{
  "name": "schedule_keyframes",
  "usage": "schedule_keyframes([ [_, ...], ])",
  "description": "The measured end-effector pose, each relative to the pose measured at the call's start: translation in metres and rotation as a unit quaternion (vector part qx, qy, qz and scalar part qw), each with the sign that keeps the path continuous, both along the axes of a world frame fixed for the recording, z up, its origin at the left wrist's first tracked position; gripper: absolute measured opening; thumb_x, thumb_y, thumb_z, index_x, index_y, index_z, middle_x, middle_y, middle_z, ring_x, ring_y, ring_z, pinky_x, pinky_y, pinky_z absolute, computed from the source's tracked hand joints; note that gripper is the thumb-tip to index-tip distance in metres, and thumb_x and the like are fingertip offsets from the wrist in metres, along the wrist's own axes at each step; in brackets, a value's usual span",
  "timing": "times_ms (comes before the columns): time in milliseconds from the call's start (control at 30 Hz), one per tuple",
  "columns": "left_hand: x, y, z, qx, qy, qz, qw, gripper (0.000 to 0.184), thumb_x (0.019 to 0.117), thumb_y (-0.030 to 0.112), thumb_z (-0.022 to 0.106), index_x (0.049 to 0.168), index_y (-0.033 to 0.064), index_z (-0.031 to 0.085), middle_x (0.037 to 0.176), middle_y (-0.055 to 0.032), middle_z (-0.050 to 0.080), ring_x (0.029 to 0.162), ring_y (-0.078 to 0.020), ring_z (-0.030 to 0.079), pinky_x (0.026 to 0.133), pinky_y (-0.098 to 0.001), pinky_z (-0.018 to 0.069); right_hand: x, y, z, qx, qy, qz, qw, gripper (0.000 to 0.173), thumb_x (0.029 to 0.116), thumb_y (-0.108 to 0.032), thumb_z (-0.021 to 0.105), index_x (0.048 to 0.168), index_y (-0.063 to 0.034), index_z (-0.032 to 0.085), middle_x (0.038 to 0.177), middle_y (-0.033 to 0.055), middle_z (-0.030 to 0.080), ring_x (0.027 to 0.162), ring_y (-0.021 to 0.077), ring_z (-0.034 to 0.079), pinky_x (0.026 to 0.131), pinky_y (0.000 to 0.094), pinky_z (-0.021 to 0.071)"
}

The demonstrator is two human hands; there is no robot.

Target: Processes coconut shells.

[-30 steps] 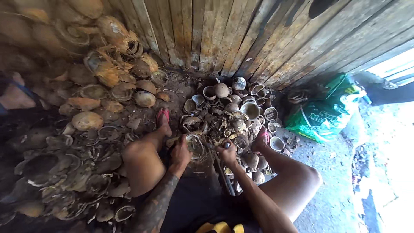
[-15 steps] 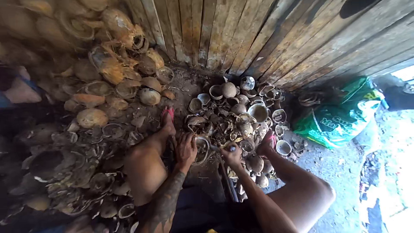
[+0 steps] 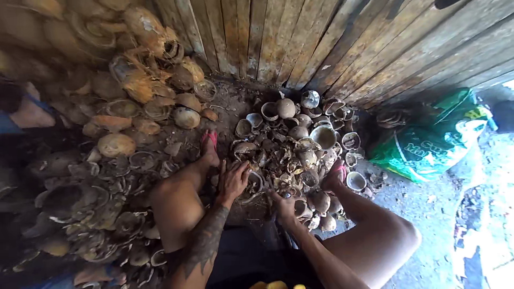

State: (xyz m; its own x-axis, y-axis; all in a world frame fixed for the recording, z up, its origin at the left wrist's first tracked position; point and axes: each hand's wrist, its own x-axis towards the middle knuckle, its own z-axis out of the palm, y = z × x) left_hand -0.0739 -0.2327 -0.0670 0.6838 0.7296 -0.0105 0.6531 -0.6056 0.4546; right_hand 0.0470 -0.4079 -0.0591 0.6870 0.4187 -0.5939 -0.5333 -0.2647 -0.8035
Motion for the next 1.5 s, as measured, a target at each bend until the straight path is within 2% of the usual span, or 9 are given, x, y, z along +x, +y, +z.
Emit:
schedule_keyframes([
  [233,-0.002,-0.004,0.005,0.016,-0.018,-0.006,1.000,0.049,0.1084,0.044,0.036,0.140,0.0202,0.064,0.138,-0.0046,0.067,0.138,-0.0287,0.055,0.122,-0.0625,0.0236,0.011,0.001,0.096,-0.031,-0.101,0.126,0.986,0.044,0.0771,-0.002,0.083,0.109,-0.0007,0.052,0.074,0.0059,0.057,0.051,0.0119,0.052,0.045,0.0280,0.0483],
  [367,-0.002,0.000,-0.002,0.022,-0.025,-0.001,0.999,0.045,0.1086,0.040,0.037,0.136,0.0205,0.068,0.134,-0.0033,0.069,0.134,-0.0257,0.059,0.122,-0.0589,0.0283,0.014,0.017,0.085,-0.028,-0.043,0.093,0.994,0.039,0.0762,0.003,0.082,0.099,-0.0022,0.050,0.064,0.0054,0.052,0.041,0.0128,0.044,0.036,0.0295,0.0434],
  [567,0.000,0.002,0.004,0.010,-0.011,-0.007,1.000,0.048,0.1089,0.041,0.034,0.137,0.0200,0.066,0.136,-0.0044,0.068,0.136,-0.0257,0.057,0.124,-0.0559,0.0257,0.042,0.008,-0.015,0.072,-0.063,0.161,0.982,0.032,0.0755,-0.006,0.081,0.093,-0.0037,0.055,0.069,0.0023,0.055,0.054,0.0119,0.052,0.049,0.0305,0.0486],
  [733,-0.007,-0.004,0.003,0.008,-0.033,-0.027,0.999,0.047,0.1075,0.041,0.038,0.137,0.0183,0.067,0.137,-0.0051,0.067,0.134,-0.0252,0.058,0.123,-0.0537,0.0294,0.003,-0.007,0.028,0.043,0.130,0.042,0.990,0.018,0.0954,-0.005,0.069,0.094,-0.0053,0.050,0.060,0.0020,0.048,0.042,0.0098,0.041,0.040,0.0271,0.0425],
  [933,-0.014,-0.008,-0.001,0.040,-0.104,-0.058,0.992,0.046,0.1063,0.036,0.040,0.135,0.0132,0.068,0.138,-0.0061,0.067,0.132,-0.0252,0.061,0.117,-0.0518,0.0391,-0.015,-0.022,0.092,-0.017,-0.045,0.077,0.996,0.038,0.0770,0.002,0.080,0.102,-0.0008,0.052,0.067,0.0063,0.053,0.046,0.0138,0.049,0.041,0.0301,0.0461],
  [1067,-0.009,-0.004,-0.009,0.056,-0.091,-0.034,0.994,0.046,0.1078,0.034,0.036,0.135,0.0143,0.068,0.136,-0.0056,0.068,0.131,-0.0252,0.062,0.116,-0.0514,0.0418,-0.003,0.006,0.051,-0.028,0.018,0.035,0.999,0.033,0.0817,0.004,0.078,0.103,0.0012,0.053,0.067,0.0076,0.053,0.045,0.0129,0.046,0.040,0.0302,0.0436],
  [1267,-0.004,-0.001,-0.006,0.041,-0.063,-0.012,0.997,0.047,0.1087,0.034,0.033,0.136,0.0161,0.067,0.136,-0.0047,0.068,0.131,-0.0243,0.062,0.117,-0.0521,0.0388,0.028,0.020,-0.024,0.094,-0.090,0.144,0.981,0.039,0.0702,-0.010,0.086,0.090,-0.0071,0.052,0.065,-0.0012,0.053,0.051,0.0082,0.051,0.047,0.0262,0.0481],
  [1400,-0.006,-0.004,-0.010,0.067,-0.078,-0.006,0.995,0.049,0.1077,0.035,0.032,0.134,0.0158,0.069,0.133,-0.0055,0.070,0.127,-0.0247,0.065,0.114,-0.0513,0.0433,0.010,0.003,-0.009,0.155,-0.210,0.160,0.952,0.021,0.0830,-0.014,0.076,0.087,-0.0067,0.056,0.073,-0.0031,0.057,0.064,0.0049,0.056,0.062,0.0239,0.0517],
  [1500,-0.005,-0.005,-0.007,0.067,-0.069,-0.005,0.995,0.050,0.1080,0.035,0.030,0.132,0.0143,0.069,0.130,-0.0074,0.071,0.124,-0.0266,0.066,0.111,-0.0519,0.0455,-0.009,-0.007,-0.002,0.172,-0.313,0.181,0.916,0.016,0.0896,-0.014,0.070,0.082,-0.0043,0.060,0.071,-0.0024,0.057,0.063,0.0017,0.055,0.061,0.0198,0.0493],
])
